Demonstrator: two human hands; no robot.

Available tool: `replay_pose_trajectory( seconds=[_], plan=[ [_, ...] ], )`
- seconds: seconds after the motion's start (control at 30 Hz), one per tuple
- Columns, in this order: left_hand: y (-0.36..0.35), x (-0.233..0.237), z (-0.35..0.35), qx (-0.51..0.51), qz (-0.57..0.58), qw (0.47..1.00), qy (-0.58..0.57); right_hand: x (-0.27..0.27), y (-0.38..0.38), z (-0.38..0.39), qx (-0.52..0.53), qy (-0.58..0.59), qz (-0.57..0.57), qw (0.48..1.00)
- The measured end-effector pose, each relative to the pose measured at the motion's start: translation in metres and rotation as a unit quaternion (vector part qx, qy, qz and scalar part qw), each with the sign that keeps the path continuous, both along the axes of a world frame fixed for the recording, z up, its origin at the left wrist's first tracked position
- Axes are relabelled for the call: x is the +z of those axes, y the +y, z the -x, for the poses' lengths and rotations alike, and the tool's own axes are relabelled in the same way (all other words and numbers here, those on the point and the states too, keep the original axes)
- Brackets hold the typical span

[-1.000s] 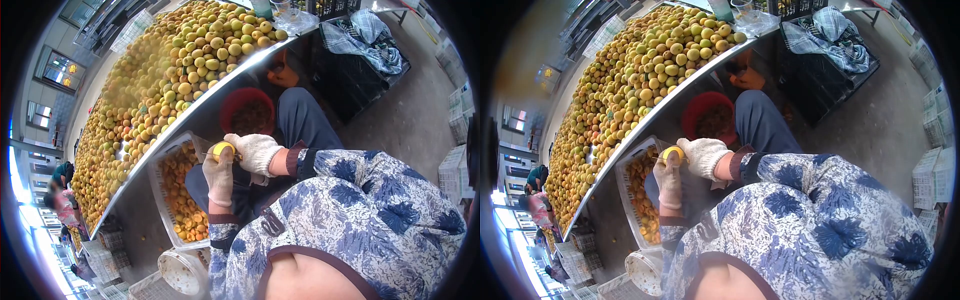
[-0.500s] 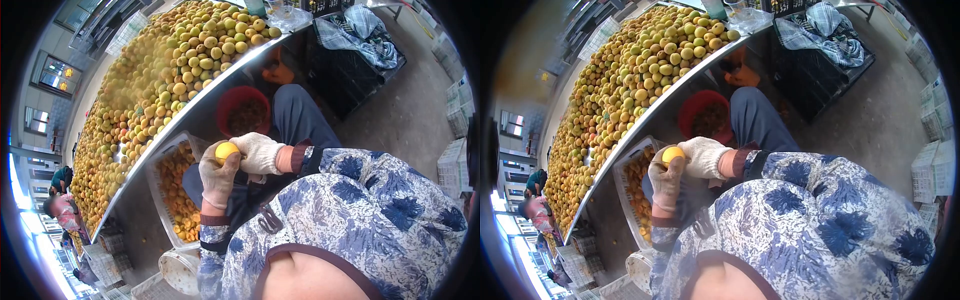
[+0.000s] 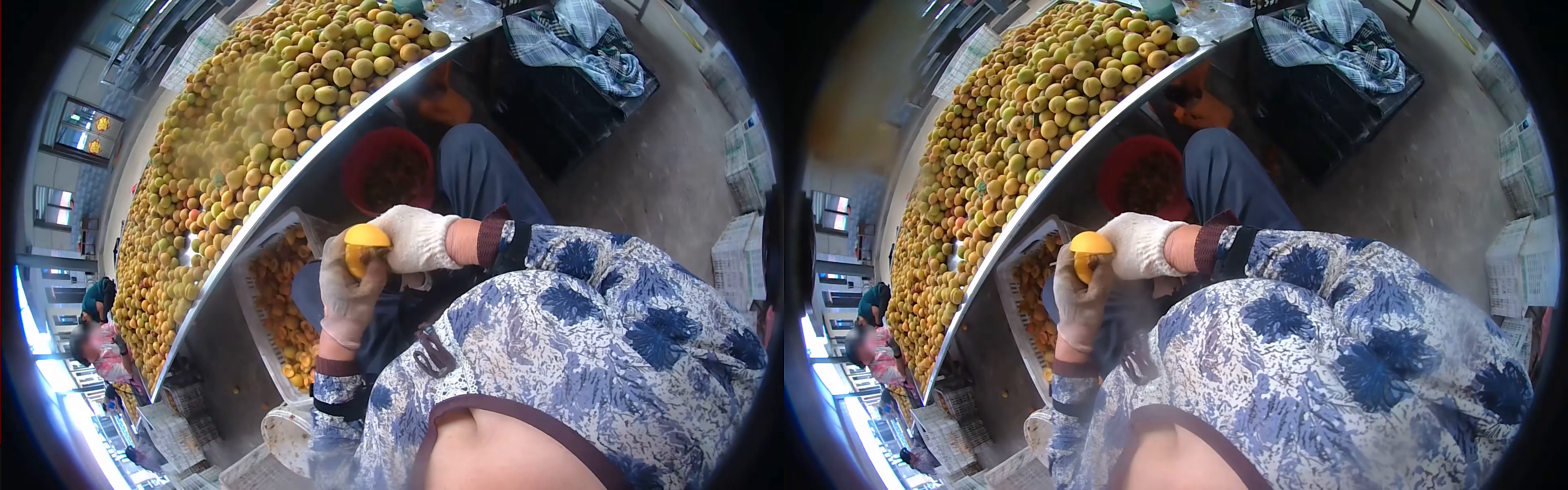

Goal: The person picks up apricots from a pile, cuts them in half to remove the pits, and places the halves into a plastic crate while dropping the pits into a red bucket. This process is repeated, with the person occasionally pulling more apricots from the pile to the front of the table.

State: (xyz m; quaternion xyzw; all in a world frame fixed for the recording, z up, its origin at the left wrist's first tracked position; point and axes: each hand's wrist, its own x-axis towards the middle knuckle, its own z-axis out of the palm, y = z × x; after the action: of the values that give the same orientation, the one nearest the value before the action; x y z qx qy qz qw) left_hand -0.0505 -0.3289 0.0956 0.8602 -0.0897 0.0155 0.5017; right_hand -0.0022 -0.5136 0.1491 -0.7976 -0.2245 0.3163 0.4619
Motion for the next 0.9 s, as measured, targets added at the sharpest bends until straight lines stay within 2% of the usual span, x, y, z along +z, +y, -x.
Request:
replay_pose_trajectory(
  seconds=[0.03,0.07,0.1,0.17,0.23,0.3,0.33,0.37,0.43,0.47,0.5,0.53,0.57,0.6,0.63,0.67,0.7,0.77,0.83,0.9],
  plan=[
    [-0.001,-0.003,-0.001,0.001,0.000,1.000,-0.001,0.001,0.002,0.000,-0.007,-0.024,0.015,1.000],
    [-0.004,-0.006,0.000,0.013,0.071,0.997,-0.007,-0.031,0.012,-0.007,0.016,-0.192,0.074,0.978],
    [-0.007,-0.008,0.001,0.025,0.141,0.990,-0.013,-0.031,0.012,-0.007,0.019,-0.193,0.074,0.978],
    [-0.007,-0.009,0.002,0.011,0.159,0.987,-0.038,-0.029,0.011,-0.004,-0.035,-0.212,0.042,0.976],
    [-0.004,-0.012,0.003,-0.009,0.230,0.973,0.010,-0.023,0.009,-0.002,-0.068,-0.255,0.002,0.965],
    [0.001,-0.016,0.003,-0.027,0.253,0.967,0.030,-0.012,0.005,-0.003,-0.015,-0.209,0.004,0.978],
    [0.003,-0.019,0.002,-0.047,0.275,0.959,0.052,-0.015,0.004,-0.002,0.006,-0.189,-0.041,0.981],
    [0.005,-0.024,0.001,-0.042,0.277,0.959,0.050,-0.020,0.004,-0.003,0.011,-0.190,-0.041,0.981],
    [0.008,-0.030,0.000,-0.025,0.204,0.976,0.074,-0.031,0.005,-0.005,-0.007,-0.041,-0.159,0.986],
    [0.005,-0.033,0.000,-0.021,0.244,0.965,0.094,-0.033,0.003,-0.005,-0.039,-0.023,-0.195,0.980],
    [0.006,-0.041,-0.003,-0.008,0.292,0.949,0.118,-0.074,0.014,-0.013,-0.071,-0.157,-0.307,0.936],
    [0.003,-0.044,-0.005,0.026,0.346,0.926,0.150,-0.065,0.009,-0.015,-0.138,0.016,-0.345,0.928],
    [0.000,-0.048,-0.006,0.061,0.400,0.897,0.178,-0.053,0.003,-0.018,-0.197,0.190,-0.362,0.891],
    [-0.001,-0.053,-0.010,0.081,0.407,0.896,0.162,-0.042,0.005,-0.021,-0.204,0.226,-0.339,0.890],
    [-0.001,-0.059,-0.016,0.126,0.475,0.844,0.214,-0.036,0.006,-0.025,-0.211,0.258,-0.312,0.890],
    [0.000,-0.065,-0.019,0.165,0.540,0.782,0.262,-0.063,-0.011,-0.049,-0.307,0.318,-0.361,0.821],
    [0.002,-0.072,-0.020,0.178,0.556,0.768,0.264,-0.089,-0.029,-0.075,-0.401,0.370,-0.399,0.736],
    [0.005,-0.083,-0.026,0.205,0.572,0.741,0.287,-0.079,-0.034,-0.086,-0.470,0.314,-0.401,0.721],
    [0.010,-0.091,-0.029,0.200,0.595,0.723,0.288,-0.062,-0.017,-0.095,-0.501,0.250,-0.381,0.736],
    [0.009,-0.096,-0.034,0.240,0.591,0.717,0.282,-0.050,0.012,-0.104,-0.436,0.193,-0.392,0.787]
  ],
)
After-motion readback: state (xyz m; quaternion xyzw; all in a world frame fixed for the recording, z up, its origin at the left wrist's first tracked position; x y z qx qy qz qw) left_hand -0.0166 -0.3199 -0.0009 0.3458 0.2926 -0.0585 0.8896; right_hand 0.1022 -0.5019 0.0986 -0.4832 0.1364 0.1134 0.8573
